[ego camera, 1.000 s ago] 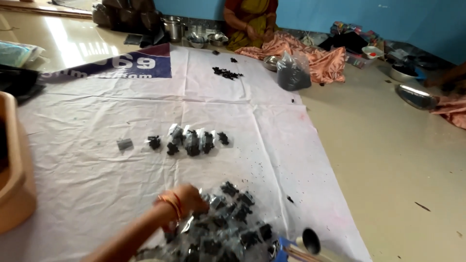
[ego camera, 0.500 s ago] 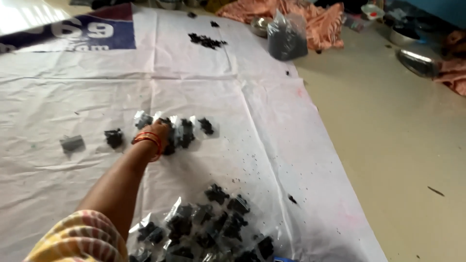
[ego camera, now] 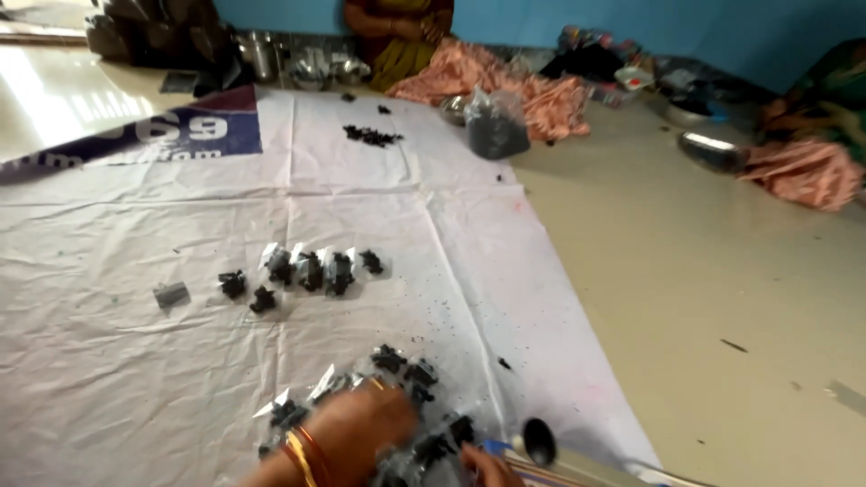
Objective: Sealing small plastic components into individual plastic bags using a heat sealer.
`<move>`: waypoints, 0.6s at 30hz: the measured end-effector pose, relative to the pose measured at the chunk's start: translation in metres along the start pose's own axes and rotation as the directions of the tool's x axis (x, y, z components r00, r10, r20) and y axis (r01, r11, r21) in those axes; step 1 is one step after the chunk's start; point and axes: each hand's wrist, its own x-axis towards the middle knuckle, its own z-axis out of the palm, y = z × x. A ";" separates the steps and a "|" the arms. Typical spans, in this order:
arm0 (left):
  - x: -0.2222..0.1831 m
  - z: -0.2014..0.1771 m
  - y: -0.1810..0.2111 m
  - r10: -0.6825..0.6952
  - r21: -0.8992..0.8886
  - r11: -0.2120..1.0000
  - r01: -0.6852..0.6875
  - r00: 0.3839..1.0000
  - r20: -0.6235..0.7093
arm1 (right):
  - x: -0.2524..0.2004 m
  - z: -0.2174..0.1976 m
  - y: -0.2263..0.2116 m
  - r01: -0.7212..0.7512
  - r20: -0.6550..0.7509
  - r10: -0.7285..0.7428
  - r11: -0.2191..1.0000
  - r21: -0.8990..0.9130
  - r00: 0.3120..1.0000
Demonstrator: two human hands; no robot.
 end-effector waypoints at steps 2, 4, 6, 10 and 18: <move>0.007 0.004 0.048 0.084 -0.146 0.987 -0.068 0.991 0.102 | 0.035 -0.027 -0.106 0.033 -0.013 -0.033 0.999 -0.014 0.999; 0.019 0.019 0.091 0.073 -0.249 0.966 -0.064 0.997 0.031 | 0.036 -0.046 -0.203 -0.254 -0.013 0.254 0.967 -0.035 0.967; 0.023 -0.016 0.117 -0.006 -0.295 0.953 -0.075 0.964 -0.266 | 0.022 -0.058 -0.200 -0.295 -0.064 0.310 0.938 0.180 0.949; 0.029 0.007 0.148 -0.446 -0.691 0.721 -0.063 0.720 -0.531 | 0.009 -0.104 -0.225 -0.381 -0.143 0.421 0.892 0.245 0.896; 0.056 0.109 0.171 -0.476 -0.863 -0.485 0.145 0.783 0.399 | -0.004 -0.121 -0.241 -0.347 -0.112 0.427 0.839 0.420 0.897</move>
